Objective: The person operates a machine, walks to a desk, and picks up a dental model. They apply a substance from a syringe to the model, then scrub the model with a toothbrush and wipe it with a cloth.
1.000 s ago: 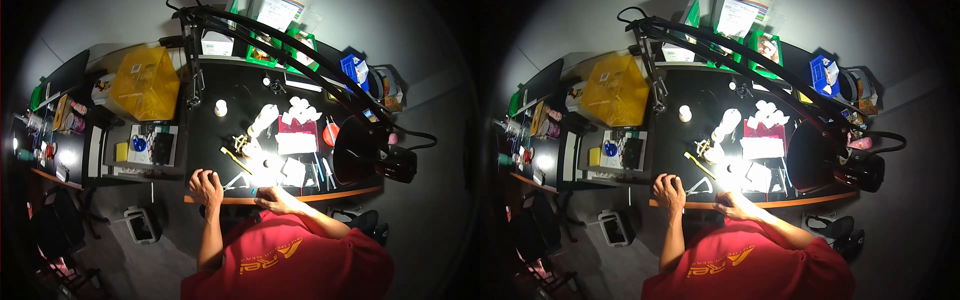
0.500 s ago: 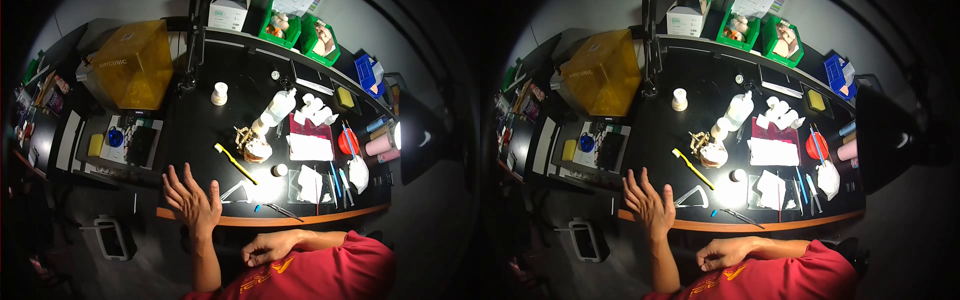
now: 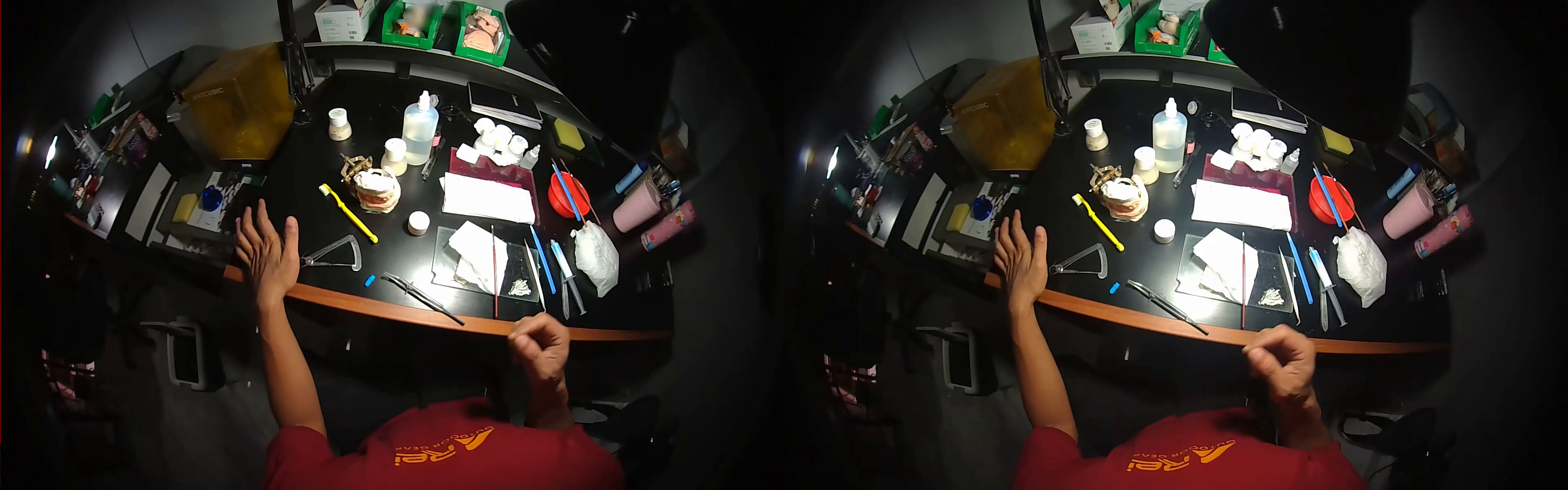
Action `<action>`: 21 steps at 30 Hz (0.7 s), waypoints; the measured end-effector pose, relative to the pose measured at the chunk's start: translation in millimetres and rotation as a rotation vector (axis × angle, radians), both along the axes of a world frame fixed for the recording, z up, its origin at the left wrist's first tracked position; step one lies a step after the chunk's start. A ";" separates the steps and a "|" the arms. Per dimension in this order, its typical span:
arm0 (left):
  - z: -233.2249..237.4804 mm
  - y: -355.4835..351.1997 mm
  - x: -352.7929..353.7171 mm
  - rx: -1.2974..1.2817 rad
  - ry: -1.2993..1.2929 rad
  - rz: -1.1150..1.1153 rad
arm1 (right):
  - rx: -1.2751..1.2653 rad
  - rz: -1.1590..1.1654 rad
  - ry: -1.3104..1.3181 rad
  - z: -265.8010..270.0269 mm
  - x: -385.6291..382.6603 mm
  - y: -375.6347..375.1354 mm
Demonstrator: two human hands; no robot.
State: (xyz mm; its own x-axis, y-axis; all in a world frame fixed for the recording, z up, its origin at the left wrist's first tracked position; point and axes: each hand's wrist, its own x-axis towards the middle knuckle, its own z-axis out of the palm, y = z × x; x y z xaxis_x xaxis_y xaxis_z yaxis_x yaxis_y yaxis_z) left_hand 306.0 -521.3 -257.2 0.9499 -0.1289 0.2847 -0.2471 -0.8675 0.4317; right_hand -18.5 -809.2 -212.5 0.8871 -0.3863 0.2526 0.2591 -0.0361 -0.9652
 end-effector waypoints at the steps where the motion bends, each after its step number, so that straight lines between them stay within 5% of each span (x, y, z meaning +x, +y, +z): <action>1: 0.7 -0.2 -0.5 0.004 0.005 -0.003 | -0.032 -0.125 -0.022 -2.0 -6.3 -6.1; 9: -1.5 -1.7 0.7 0.013 -0.002 -0.009 | -0.301 -0.751 -0.186 -38.7 -29.4 -64.9; 21: -3.3 0.0 -3.0 -0.058 -0.069 -0.005 | -0.509 -0.973 -0.238 -68.1 -12.7 -69.9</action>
